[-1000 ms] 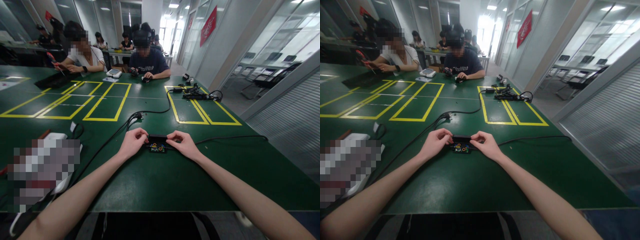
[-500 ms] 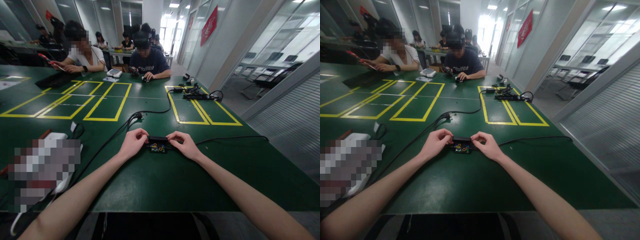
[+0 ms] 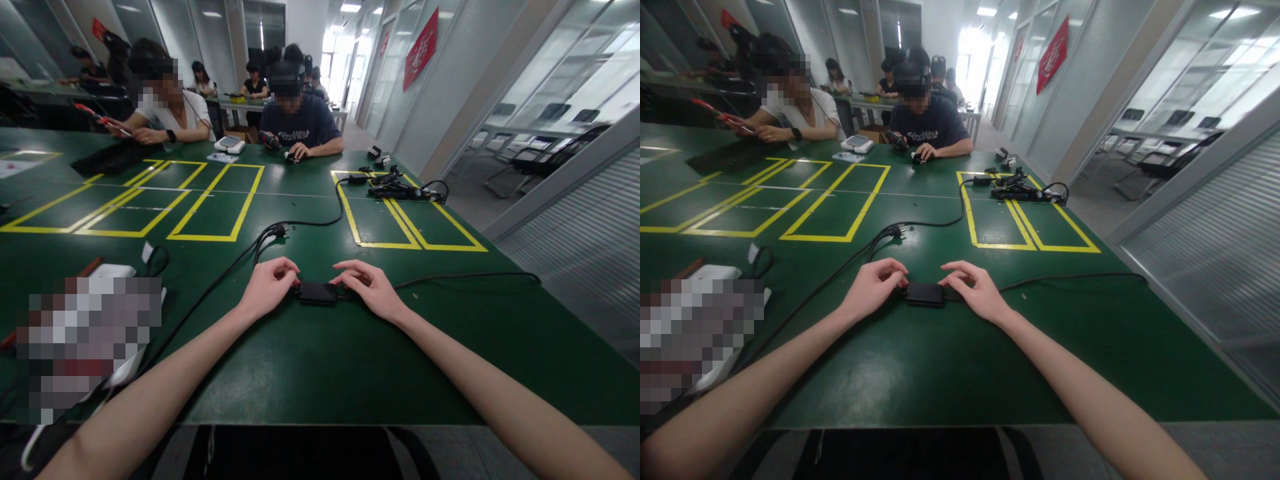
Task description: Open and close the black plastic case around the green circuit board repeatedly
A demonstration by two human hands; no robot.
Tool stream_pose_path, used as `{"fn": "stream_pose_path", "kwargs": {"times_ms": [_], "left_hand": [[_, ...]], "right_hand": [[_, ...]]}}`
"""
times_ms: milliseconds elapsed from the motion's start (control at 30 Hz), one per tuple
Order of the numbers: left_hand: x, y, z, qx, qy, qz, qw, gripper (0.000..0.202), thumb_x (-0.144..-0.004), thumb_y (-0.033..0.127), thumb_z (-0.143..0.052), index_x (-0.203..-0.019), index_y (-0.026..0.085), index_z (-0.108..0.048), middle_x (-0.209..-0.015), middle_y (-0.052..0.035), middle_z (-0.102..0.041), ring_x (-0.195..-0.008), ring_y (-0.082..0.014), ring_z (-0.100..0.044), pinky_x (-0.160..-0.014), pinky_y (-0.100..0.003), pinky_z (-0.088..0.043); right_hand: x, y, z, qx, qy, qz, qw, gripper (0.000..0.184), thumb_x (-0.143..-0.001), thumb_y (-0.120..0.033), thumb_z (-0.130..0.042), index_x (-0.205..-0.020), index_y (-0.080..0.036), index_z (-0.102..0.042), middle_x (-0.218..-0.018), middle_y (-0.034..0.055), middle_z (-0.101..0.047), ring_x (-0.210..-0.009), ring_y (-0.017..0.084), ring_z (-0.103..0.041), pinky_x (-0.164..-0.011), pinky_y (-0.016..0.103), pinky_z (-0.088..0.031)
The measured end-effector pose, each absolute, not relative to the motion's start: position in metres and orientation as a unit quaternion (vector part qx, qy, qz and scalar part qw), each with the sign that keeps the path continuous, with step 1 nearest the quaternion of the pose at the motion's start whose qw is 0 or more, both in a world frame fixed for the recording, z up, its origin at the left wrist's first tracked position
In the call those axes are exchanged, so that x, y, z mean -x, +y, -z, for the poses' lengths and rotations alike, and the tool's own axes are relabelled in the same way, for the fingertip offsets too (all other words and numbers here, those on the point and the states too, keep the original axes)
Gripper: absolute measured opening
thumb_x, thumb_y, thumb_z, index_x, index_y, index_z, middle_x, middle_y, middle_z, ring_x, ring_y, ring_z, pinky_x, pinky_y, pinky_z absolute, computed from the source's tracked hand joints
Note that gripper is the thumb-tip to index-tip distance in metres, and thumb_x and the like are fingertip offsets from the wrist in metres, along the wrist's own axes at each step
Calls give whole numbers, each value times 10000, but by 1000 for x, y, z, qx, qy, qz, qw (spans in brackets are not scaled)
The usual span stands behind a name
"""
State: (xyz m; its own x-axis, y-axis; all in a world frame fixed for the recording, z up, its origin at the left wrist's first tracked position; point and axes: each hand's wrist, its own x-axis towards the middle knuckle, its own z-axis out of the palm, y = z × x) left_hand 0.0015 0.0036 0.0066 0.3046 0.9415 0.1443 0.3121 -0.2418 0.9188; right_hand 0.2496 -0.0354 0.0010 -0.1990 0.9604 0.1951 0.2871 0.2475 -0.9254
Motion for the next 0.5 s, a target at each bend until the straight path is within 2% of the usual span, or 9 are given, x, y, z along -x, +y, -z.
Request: {"fn": "stream_pose_path", "kwargs": {"times_ms": [233, 367, 500], "left_hand": [[0, 1, -9, -731, 449, -354, 373, 179, -813, 288, -547, -818, 186, -694, -718, -26, -753, -688, -196, -723, -686, -295, -554], [3, -1, -14, -789, 427, -307, 317, 285, -864, 381, -596, -1016, 189, -740, -786, -26, -771, -675, -186, -699, -678, -293, -540], [6, -5, -18, -853, 399, -249, 226, 399, -874, 486, -662, -1170, 229, -736, -922, -36, -786, -799, -211, -722, -729, -307, -533]], "right_hand": [[-250, -36, 0, 470, -702, -368, 389, 307, -941, -426, -627, -1127, -200, -721, -958, 78, -813, -914, 247, -772, -888, 410, -594], [-252, -36, 0, 456, -763, -296, 350, 239, -941, -371, -640, -1079, -211, -754, -1051, 86, -793, -965, 241, -749, -922, 414, -582], [-254, -37, 4, 425, -823, -203, 317, 224, -939, -316, -646, -1109, -209, -746, -1165, 118, -753, -1128, 273, -690, -1007, 470, -536]]}}
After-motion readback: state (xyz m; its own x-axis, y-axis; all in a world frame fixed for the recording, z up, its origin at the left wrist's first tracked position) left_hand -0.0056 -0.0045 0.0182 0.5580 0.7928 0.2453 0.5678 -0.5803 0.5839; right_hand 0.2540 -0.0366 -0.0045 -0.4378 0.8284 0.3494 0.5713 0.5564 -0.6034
